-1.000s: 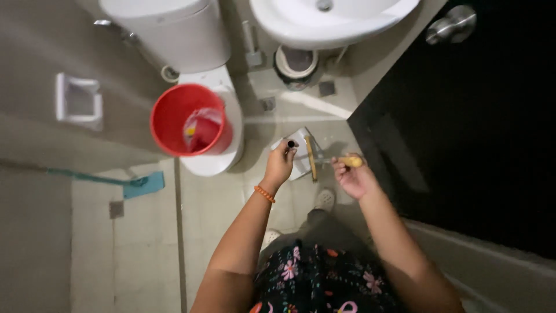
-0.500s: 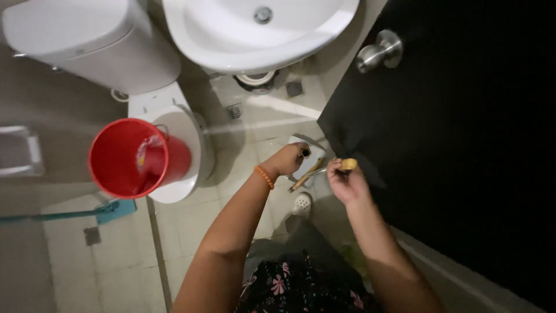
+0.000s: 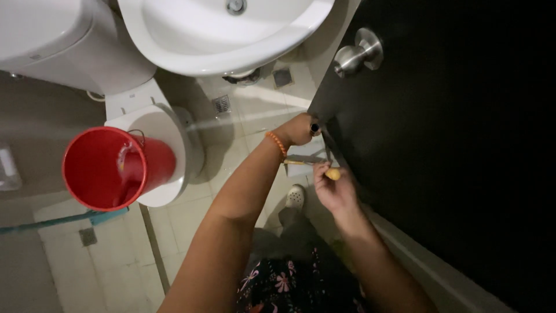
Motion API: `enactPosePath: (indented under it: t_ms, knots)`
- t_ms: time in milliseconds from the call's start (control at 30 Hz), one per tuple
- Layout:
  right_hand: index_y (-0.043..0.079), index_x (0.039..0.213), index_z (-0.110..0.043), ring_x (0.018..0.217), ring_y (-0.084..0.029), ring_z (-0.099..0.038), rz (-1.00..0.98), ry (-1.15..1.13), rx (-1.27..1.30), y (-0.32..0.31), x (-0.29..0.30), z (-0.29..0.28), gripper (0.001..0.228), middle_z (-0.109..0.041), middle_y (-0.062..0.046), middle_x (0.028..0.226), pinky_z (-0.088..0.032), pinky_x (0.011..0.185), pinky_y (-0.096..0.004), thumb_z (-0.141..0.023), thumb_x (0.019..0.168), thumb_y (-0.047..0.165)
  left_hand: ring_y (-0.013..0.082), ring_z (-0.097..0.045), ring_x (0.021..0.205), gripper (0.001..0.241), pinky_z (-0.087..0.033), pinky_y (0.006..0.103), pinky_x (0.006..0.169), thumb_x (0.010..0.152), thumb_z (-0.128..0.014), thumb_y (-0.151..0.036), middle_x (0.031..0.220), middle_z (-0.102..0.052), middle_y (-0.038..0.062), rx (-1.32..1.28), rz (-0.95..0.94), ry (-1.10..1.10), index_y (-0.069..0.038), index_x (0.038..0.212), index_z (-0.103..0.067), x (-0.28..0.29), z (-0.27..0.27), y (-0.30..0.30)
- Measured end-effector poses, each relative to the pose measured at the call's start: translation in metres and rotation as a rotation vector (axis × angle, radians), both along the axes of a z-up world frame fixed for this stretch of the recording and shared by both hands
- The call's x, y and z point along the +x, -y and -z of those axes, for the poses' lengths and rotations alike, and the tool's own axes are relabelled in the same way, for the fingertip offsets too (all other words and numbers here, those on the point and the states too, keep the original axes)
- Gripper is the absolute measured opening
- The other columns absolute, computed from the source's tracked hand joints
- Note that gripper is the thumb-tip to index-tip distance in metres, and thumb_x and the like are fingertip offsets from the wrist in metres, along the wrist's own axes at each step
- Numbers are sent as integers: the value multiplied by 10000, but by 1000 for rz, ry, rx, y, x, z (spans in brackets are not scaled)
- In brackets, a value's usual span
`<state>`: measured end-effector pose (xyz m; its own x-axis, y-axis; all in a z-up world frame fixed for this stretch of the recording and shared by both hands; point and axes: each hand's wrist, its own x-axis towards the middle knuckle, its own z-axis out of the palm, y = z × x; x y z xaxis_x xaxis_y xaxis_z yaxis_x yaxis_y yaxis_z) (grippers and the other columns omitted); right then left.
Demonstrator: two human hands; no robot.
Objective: The person cleans a bathroom floor using a broom and dustpan to sweep debris into the dustpan. They then use a mop to clean the floor and wring it in a red bucket. The person also handles a small brush and a red cup during the cleaning process.
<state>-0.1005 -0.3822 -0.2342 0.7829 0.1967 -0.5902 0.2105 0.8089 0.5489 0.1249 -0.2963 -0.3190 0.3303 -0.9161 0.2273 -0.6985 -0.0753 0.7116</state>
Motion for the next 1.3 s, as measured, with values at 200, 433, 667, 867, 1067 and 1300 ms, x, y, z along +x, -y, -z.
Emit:
enactPosePath:
  t_ms: [200,433,667,867,1067,1300]
  knots:
    - [-55,988,-545,858,-261,-618,65,44,80,-5,15,-24,276,-560,-154,927,-616,791,-366,-608,720,-40,388,-654,769,144,-531,458,682,713,-634,14,794,-681,202,165,179,-62,-63,819,-693,19,-30,33]
    - [-41,988,-576,805,-278,-697,58,74,235,22,44,10,132,-624,-139,906,-647,765,-393,-650,890,6,318,-721,863,328,-572,423,783,729,-708,-46,918,-732,151,271,-113,-382,-89,1050,-661,5,-79,37]
    - [-31,1068,-552,857,-286,-707,112,73,268,57,94,25,229,-647,-152,940,-631,786,-404,-589,859,56,423,-492,1372,846,-412,411,1146,770,-752,-53,1461,-499,295,18,-525,-374,14,1513,-351,16,-70,3]
    - [-118,1260,-365,923,-259,-698,157,44,194,109,139,58,498,-685,-144,988,-620,811,-387,-591,839,26,414,-488,1382,827,-427,432,1133,822,-731,-70,1497,-477,298,9,-697,-357,9,1533,-316,-8,-67,-59]
    - [278,1556,-164,885,-334,-706,158,71,129,109,150,31,911,-692,-203,976,-631,767,-429,-501,761,-15,355,-622,1249,747,-524,410,1038,874,-663,-82,1441,-556,238,152,-852,-632,-45,1545,-337,-52,-62,-112]
    - [-46,1607,10,895,-294,-697,285,-223,107,101,155,28,872,-709,-178,1029,-613,749,-380,-581,966,-30,292,-714,1115,558,-578,378,939,908,-603,-52,1330,-663,176,185,-884,-698,-44,1455,-493,-67,-63,-142]
